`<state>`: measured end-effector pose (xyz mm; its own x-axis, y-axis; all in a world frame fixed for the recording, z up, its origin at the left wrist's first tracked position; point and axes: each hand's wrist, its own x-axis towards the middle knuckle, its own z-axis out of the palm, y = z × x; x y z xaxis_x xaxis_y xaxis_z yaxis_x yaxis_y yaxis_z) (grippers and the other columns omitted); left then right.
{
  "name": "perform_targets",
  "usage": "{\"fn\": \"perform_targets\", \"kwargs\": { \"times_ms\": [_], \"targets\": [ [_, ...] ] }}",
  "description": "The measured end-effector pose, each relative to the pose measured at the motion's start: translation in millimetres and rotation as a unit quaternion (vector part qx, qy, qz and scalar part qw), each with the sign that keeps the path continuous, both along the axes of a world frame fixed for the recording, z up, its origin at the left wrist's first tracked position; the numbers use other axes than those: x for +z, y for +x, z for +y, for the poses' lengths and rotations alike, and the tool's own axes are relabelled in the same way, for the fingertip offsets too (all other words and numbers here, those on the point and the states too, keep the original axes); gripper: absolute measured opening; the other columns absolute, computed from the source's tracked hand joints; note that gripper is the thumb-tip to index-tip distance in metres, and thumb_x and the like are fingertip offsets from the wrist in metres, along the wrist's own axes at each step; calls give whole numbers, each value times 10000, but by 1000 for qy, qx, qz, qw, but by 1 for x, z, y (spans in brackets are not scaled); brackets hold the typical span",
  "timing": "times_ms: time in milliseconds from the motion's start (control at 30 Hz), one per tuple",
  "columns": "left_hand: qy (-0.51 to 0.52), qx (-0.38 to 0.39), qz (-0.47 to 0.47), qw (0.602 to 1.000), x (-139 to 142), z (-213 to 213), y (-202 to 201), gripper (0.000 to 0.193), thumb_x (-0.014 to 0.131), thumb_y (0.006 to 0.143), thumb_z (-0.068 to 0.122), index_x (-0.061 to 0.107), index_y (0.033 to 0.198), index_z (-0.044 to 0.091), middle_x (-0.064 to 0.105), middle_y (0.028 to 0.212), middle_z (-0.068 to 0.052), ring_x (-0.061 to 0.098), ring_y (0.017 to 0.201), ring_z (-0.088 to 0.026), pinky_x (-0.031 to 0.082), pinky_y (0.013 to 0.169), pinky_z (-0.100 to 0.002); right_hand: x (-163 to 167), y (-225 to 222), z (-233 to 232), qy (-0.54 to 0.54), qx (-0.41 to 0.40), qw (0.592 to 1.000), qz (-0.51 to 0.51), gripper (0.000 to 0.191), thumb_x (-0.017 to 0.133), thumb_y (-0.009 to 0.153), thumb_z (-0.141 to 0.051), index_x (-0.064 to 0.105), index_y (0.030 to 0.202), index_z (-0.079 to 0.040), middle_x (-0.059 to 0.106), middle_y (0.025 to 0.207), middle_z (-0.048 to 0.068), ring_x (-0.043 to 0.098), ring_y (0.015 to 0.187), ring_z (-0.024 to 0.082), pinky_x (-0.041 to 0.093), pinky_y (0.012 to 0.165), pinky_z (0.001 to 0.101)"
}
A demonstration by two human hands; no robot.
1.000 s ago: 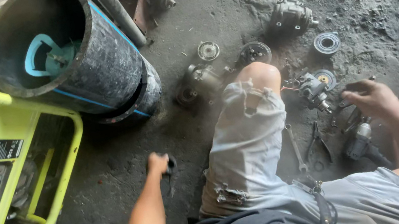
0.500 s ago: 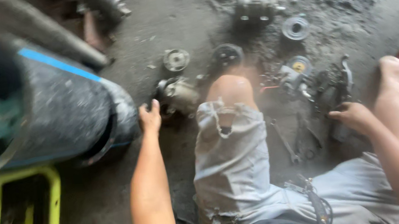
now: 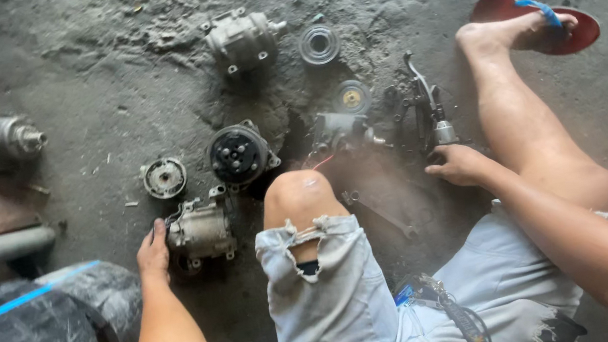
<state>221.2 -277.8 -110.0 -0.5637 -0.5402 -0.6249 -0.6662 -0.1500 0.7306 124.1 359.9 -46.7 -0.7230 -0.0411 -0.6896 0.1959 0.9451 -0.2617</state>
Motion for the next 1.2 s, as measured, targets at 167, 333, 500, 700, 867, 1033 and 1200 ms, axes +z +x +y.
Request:
{"fn": "perform_targets", "kwargs": {
  "times_ms": [167,333,500,700,867,1033,1200],
  "targets": [
    [20,54,9,998,-16,3,-8,653,769,911,473,660,1290,-46,688,1265,-111,606,1167,-201,440,1041,-333,-10,-11,-19,6,59,998,-4,639,729,875,-424,599,1367,-38,683,1210,266,649,1170,394,504,1001,449],
    [52,27,20,998,-11,8,15,653,790,839,437,646,1315,12,679,1241,-108,619,1127,-214,481,1005,-356,-31,-20,-50,-10,91,996,18,609,730,844,-387,623,1325,-28,671,1237,256,630,1180,404,495,1002,463],
    [-172,-228,9,958,-14,42,58,998,899,657,368,412,1461,33,478,1379,-251,494,1235,-362,438,985,-468,-68,-6,-72,92,52,992,-74,453,660,893,-297,733,1247,-23,705,1300,226,668,1233,367,539,1033,451],
    [-270,-270,10,924,-27,83,76,684,744,864,379,489,1435,101,539,1294,-226,541,1216,-427,466,1022,-511,-83,60,-92,190,-53,980,3,611,551,983,-262,358,1542,-108,327,1571,214,410,1387,468,437,1012,670],
    [-353,-319,-23,879,31,103,58,592,705,878,431,550,1341,98,621,1270,-180,579,1194,-440,505,960,-527,-81,64,-88,195,-20,981,-3,642,560,959,-254,323,1544,-132,303,1541,207,417,1363,470,428,997,690],
    [-367,-265,-214,865,176,108,29,943,929,564,502,540,1317,88,599,1274,-181,613,1168,-390,514,962,-495,-70,48,-91,169,-43,984,27,468,528,1007,-228,471,1448,-81,463,1417,198,460,1370,415,428,1059,646],
    [-481,-213,-86,846,310,124,19,893,902,595,484,567,1311,69,603,1262,-189,641,1099,-402,543,890,-508,-43,24,-135,-1,-152,988,27,506,720,845,-252,615,1243,42,653,1230,255,638,1149,387,521,953,473]
  ]
}}
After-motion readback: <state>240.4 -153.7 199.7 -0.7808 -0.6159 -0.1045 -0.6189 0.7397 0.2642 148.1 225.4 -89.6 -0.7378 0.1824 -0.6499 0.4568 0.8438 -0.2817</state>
